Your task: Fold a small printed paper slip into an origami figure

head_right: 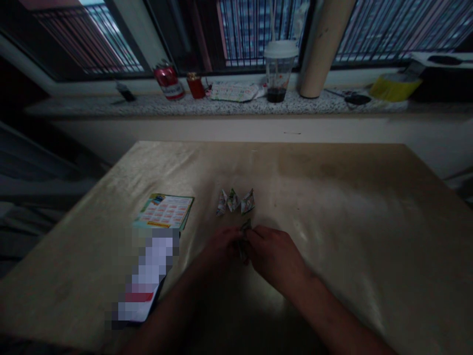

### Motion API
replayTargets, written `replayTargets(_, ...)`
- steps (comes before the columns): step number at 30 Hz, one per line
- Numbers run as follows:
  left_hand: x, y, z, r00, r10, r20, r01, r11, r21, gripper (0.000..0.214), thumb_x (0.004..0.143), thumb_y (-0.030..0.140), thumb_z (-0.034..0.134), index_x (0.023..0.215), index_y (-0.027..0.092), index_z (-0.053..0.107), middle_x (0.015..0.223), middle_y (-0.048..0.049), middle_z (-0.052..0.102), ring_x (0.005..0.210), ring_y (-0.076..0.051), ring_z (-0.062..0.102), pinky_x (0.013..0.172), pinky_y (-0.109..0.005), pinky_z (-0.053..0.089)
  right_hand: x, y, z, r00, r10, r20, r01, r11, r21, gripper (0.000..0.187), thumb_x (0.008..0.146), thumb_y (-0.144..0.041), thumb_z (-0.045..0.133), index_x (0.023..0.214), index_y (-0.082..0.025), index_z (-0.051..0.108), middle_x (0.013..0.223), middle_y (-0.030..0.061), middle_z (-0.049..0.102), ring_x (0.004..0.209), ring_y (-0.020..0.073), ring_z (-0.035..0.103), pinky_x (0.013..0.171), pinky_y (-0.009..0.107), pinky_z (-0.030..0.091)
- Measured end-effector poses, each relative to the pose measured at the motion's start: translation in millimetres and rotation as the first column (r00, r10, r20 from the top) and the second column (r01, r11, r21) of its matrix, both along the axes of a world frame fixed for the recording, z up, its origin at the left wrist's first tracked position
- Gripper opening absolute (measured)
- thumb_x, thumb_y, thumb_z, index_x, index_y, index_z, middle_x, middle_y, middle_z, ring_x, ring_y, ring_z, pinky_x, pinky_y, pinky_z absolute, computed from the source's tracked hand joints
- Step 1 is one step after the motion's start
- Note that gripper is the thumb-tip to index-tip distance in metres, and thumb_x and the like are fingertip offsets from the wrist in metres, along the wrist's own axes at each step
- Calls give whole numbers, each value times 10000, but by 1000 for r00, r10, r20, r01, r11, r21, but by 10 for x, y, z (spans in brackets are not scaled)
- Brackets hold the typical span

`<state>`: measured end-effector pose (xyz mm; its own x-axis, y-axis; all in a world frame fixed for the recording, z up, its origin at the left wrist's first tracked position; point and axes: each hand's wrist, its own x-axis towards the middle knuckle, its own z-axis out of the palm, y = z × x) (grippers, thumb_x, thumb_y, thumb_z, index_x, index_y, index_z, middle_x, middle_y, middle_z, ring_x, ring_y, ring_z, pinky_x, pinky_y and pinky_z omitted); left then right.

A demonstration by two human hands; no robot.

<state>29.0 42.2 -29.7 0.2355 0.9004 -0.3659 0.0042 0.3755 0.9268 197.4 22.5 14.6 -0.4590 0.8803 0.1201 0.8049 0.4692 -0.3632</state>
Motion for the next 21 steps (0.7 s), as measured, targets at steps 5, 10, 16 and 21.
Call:
replayTargets(5, 11, 26, 139, 997, 35, 75, -38, 999, 34, 476, 823, 619, 637, 920, 153, 636, 763, -41, 676, 539, -145, 620, 481, -267, 514, 65, 389, 245, 993, -93, 66, 95, 995, -23, 167, 970, -266, 595, 914, -216, 743, 850, 39, 750, 741, 175, 710, 688, 270, 482)
replayTargets(10, 49, -90, 195, 998, 58, 13, -59, 993, 104, 375, 825, 532, 661, 873, 163, 620, 733, -23, 664, 482, -99, 533, 454, -223, 429, -44, 820, 369, 965, -144, 218, 166, 982, -87, 203, 973, -264, 610, 865, -174, 756, 856, 85, 754, 845, 232, 724, 779, 326, 527)
replayTargets(16, 66, -180, 161, 996, 37, -80, -26, 990, 137, 230, 878, 393, 622, 892, 165, 647, 711, -17, 649, 547, -117, 552, 512, -228, 427, -183, 983, 262, 920, -149, 363, 229, 955, -189, 335, 993, -334, 634, 1291, -185, 607, 1311, 105, 629, 1079, 241, 666, 898, 453, 582)
replayTargets(21, 61, -169, 147, 992, 20, -122, -1, 988, 155, 214, 891, 376, 597, 911, 168, 646, 773, -30, 674, 579, -122, 571, 552, -238, 449, -210, 978, 181, 901, -144, 410, 251, 943, -220, 321, 994, -330, 631, 1281, -187, 615, 1302, 103, 636, 1076, 242, 668, 899, 451, 580)
